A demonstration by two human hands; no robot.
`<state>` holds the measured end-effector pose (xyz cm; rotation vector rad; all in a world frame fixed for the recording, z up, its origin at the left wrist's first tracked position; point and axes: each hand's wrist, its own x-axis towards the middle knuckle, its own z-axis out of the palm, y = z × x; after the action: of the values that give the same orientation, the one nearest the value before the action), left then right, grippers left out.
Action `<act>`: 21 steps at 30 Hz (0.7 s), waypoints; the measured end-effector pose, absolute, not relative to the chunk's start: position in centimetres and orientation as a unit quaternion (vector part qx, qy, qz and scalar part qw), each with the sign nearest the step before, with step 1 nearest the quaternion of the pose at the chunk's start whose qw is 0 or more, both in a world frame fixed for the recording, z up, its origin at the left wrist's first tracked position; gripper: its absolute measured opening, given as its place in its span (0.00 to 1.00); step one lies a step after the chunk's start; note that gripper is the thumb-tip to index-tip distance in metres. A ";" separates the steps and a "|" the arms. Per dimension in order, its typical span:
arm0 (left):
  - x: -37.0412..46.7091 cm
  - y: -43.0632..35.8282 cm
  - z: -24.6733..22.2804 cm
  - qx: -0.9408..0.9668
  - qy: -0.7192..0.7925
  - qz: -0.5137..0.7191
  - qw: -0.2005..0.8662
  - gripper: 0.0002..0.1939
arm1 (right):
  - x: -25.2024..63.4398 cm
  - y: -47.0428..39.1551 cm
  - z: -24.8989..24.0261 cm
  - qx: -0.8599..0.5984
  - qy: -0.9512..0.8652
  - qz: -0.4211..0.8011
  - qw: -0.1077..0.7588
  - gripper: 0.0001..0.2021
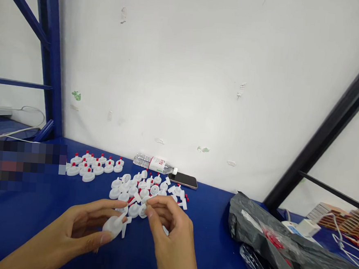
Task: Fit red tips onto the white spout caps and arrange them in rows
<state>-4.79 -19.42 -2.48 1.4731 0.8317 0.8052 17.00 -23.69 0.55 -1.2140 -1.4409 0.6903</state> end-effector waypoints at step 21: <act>-5.1 -21.5 0.5 0.565 0.311 0.387 0.659 0.37 | 11.8 -24.3 -0.9 -0.451 -0.544 0.340 0.621 0.12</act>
<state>-5.15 -21.53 0.52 1.2793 0.7029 0.8761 11.81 -24.26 -0.87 -1.0371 -1.2494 0.7820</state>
